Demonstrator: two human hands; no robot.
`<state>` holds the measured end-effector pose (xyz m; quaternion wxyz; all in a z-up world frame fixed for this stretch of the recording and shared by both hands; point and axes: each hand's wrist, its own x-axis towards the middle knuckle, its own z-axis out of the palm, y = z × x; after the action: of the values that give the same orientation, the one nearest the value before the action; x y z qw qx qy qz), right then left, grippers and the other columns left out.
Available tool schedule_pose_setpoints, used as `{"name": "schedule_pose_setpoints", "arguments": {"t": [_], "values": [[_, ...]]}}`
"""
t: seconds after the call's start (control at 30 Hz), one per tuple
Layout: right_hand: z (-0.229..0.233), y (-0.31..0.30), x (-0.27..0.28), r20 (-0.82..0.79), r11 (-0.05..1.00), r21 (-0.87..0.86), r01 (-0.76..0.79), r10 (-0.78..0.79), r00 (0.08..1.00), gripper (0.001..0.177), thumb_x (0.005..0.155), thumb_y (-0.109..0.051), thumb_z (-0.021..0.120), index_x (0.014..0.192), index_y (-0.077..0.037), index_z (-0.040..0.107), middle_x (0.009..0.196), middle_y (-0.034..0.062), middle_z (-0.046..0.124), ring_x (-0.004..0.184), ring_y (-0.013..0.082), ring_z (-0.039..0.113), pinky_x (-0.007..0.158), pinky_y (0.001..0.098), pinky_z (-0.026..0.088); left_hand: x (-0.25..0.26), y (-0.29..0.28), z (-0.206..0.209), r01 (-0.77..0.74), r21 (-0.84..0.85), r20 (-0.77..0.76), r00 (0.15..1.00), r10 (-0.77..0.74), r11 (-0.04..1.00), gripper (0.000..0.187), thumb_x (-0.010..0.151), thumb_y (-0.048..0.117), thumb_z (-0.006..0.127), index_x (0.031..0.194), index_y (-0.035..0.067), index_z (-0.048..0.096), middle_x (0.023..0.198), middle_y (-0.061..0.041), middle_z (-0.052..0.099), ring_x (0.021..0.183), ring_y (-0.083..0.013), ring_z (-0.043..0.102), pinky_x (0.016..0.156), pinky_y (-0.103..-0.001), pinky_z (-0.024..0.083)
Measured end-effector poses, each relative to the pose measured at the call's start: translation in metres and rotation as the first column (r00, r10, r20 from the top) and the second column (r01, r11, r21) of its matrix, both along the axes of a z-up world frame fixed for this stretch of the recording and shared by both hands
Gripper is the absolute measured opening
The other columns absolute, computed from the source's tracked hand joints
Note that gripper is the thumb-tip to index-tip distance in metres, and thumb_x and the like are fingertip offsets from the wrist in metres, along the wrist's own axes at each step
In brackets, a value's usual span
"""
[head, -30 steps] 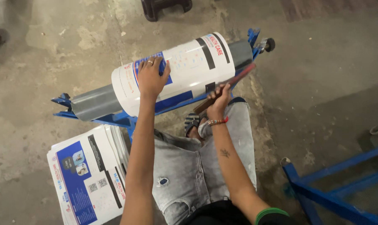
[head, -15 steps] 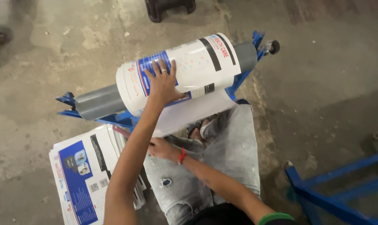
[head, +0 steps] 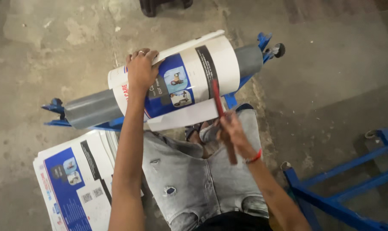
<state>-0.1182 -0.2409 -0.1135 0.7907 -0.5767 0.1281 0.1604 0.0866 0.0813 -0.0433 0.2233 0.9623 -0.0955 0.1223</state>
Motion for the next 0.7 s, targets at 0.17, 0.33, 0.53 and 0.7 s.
{"name": "schedule_pose_setpoints", "arguments": {"t": [0.17,0.33,0.53,0.7], "values": [[0.017,-0.016,0.061,0.083,0.962,0.246,0.119,-0.143,0.986,0.015,0.109,-0.027,0.052,0.116,-0.016,0.046,0.074,0.003,0.055,0.053,0.013,0.053,0.045,0.0284,0.044,-0.027,-0.01,-0.016,-0.107,0.261,0.185,0.981,0.059,0.959,0.056,0.084,0.04,0.075,0.132,0.012,0.064,0.136,-0.022,0.061,0.13,-0.0487,0.047,0.103,-0.071,0.024],[-0.005,-0.018,0.097,0.074,0.929,0.254,0.269,-0.296,0.952,0.015,0.109,-0.025,0.053,0.103,-0.014,0.046,0.075,0.0017,0.053,0.054,0.0144,0.051,0.046,0.0299,0.043,-0.07,-0.019,-0.013,-0.091,0.26,0.087,0.994,0.071,0.961,0.069,0.077,0.035,0.077,0.139,0.012,0.059,0.139,-0.018,0.061,0.131,-0.0399,0.051,0.111,-0.066,0.027],[-0.022,-0.012,0.112,0.048,0.904,0.234,0.359,-0.379,0.924,0.013,0.107,-0.027,0.052,0.102,-0.016,0.048,0.075,0.0016,0.055,0.054,0.0141,0.05,0.047,0.031,0.044,-0.049,-0.01,0.003,-0.184,0.113,-0.088,0.977,0.194,0.976,0.058,0.09,0.035,0.072,0.145,0.02,0.061,0.137,-0.014,0.065,0.132,-0.0337,0.056,0.116,-0.058,0.034],[-0.026,-0.016,0.124,0.076,0.904,0.253,0.346,-0.375,0.924,0.012,0.108,-0.025,0.052,0.102,-0.016,0.048,0.076,0.0029,0.057,0.057,0.0154,0.053,0.048,0.0312,0.044,-0.045,-0.023,-0.022,-0.103,0.196,0.028,0.995,0.099,0.975,0.066,0.084,0.043,0.079,0.141,0.016,0.058,0.141,-0.014,0.06,0.134,-0.0361,0.05,0.116,-0.065,0.025]]}}
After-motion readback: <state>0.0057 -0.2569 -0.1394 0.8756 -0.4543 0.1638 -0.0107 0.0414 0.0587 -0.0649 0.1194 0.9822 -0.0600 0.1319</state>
